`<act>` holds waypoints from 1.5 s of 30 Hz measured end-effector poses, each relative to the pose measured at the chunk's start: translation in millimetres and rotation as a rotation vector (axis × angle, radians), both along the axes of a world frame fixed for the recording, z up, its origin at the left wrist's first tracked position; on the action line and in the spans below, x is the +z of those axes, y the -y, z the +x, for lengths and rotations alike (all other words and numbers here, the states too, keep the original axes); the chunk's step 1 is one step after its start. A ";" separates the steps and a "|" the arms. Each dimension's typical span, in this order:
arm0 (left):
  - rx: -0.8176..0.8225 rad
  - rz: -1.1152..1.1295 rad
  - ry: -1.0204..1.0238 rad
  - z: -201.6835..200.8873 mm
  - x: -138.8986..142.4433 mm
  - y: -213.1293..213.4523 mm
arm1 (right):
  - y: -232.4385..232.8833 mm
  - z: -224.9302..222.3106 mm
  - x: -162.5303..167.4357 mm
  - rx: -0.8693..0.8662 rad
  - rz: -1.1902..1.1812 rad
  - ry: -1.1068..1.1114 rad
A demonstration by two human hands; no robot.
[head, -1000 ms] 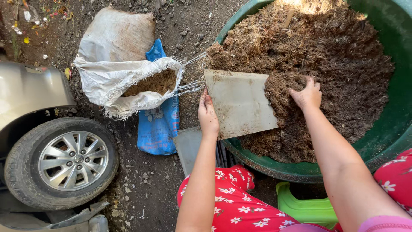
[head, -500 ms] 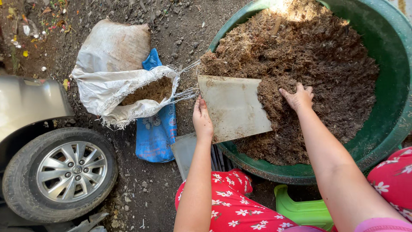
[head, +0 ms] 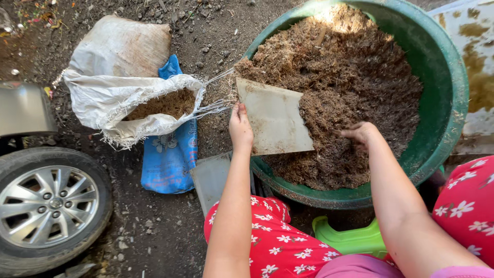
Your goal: The person scoops a fibrous brown material from a large green basin and packs it into rectangular trays. They press the material down firmly with their hands to fill the trays and then place the filled trays onto a stack nearby.
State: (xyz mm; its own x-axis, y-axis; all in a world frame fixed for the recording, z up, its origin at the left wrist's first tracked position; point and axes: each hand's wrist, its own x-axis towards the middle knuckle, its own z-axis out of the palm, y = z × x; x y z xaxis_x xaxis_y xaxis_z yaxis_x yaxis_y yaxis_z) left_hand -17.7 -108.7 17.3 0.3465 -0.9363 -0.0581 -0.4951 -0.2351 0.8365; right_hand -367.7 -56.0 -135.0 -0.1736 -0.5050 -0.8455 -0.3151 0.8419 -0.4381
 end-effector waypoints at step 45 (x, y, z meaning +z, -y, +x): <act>-0.029 0.057 -0.060 -35.5 22.3 4.0 | -91.3 31.2 7.4 0.580 0.095 -0.526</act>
